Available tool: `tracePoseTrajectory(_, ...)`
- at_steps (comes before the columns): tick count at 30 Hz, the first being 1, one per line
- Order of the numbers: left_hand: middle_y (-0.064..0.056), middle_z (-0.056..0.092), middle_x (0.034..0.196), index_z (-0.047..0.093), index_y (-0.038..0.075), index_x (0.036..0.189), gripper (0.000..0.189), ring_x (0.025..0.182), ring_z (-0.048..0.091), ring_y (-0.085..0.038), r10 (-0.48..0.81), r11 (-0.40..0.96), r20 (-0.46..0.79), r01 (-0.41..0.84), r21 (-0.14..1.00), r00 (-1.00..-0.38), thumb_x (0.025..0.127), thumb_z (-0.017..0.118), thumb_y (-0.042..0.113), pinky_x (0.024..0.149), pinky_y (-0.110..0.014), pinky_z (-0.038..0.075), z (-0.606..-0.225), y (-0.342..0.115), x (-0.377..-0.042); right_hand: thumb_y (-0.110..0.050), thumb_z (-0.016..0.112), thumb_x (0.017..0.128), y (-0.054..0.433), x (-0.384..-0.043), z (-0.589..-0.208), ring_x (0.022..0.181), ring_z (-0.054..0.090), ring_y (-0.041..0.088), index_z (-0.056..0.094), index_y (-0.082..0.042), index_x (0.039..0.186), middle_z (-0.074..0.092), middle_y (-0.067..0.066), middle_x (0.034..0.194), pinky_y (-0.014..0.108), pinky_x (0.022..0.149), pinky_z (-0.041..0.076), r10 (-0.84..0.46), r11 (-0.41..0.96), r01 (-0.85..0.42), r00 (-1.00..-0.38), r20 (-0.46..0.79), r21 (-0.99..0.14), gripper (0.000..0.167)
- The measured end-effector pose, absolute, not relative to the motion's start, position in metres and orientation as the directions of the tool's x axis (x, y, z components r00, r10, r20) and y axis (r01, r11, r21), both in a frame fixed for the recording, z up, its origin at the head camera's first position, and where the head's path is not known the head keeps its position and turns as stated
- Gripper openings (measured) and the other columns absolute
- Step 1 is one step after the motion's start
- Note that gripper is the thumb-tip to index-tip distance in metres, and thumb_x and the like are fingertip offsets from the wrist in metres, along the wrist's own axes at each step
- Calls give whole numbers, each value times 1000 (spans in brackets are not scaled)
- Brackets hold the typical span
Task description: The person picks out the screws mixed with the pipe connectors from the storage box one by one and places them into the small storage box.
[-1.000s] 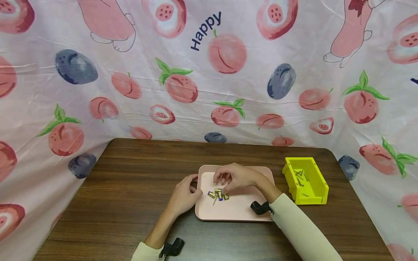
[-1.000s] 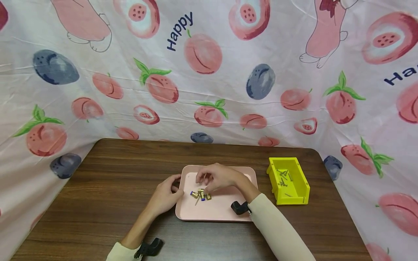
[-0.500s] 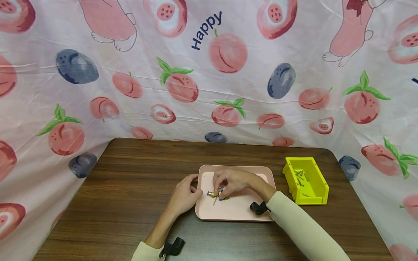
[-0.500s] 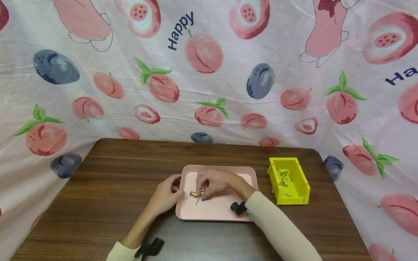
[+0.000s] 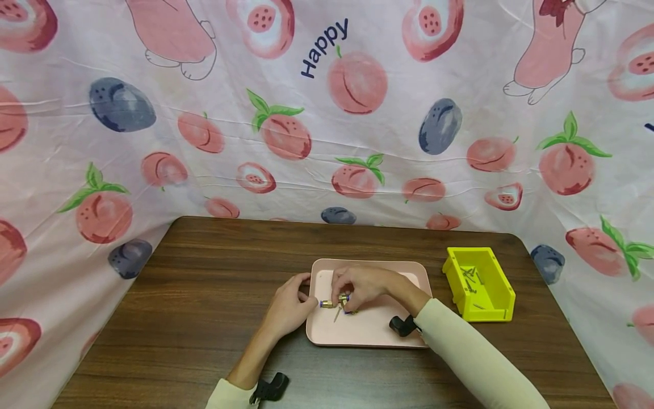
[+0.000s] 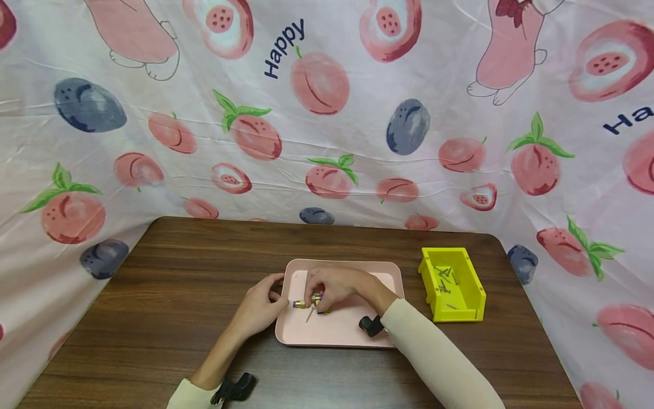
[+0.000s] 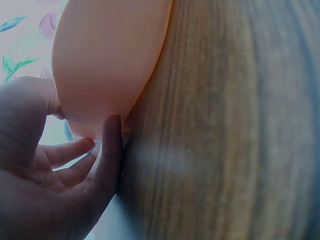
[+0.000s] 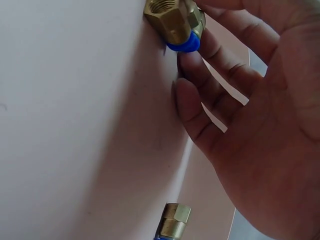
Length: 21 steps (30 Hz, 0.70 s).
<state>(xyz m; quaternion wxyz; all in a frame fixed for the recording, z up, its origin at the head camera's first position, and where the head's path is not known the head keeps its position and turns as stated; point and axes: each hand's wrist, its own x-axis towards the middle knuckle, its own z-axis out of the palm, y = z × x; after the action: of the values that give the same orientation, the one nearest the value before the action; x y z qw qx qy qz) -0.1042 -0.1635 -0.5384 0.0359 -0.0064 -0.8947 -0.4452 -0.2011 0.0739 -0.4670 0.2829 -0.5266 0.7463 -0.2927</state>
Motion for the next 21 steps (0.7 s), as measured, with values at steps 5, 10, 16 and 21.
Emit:
tracePoseTrajectory(5,-2,74,126,70,7,139,56,84,71,-2,-8,598,96,73,798,-995,84,73,17,73,-30,58,-541,-164,-104,-4,90,84,72,-200,-469,97,58,17,84,-8,100,63,-6,105,25,87,49,-948,284,-621,-295,-118,-731,18)
tracePoseTrajectory(10,-7,74,126,68,4,139,57,84,71,-5,13,588,126,110,801,-992,84,72,18,71,-30,58,-540,-165,-102,-3,89,83,70,-199,-471,98,58,17,83,-9,99,62,-6,106,25,88,48,-947,290,-630,-296,-122,-720,18)
tracePoseTrajectory(16,-9,73,125,68,2,138,56,85,72,-7,14,581,129,113,806,-992,85,71,18,71,-29,57,-534,-164,-99,1,85,78,70,-199,-470,93,57,14,83,-10,99,61,-6,104,22,83,46,-940,315,-626,-307,-146,-713,24)
tracePoseTrajectory(21,-14,73,123,67,-2,137,57,83,72,-11,26,560,164,150,815,-986,84,71,17,66,-31,56,-528,-162,-96,1,83,76,69,-198,-470,90,55,15,84,-11,97,61,-2,102,21,79,43,-936,328,-632,-320,-149,-702,25)
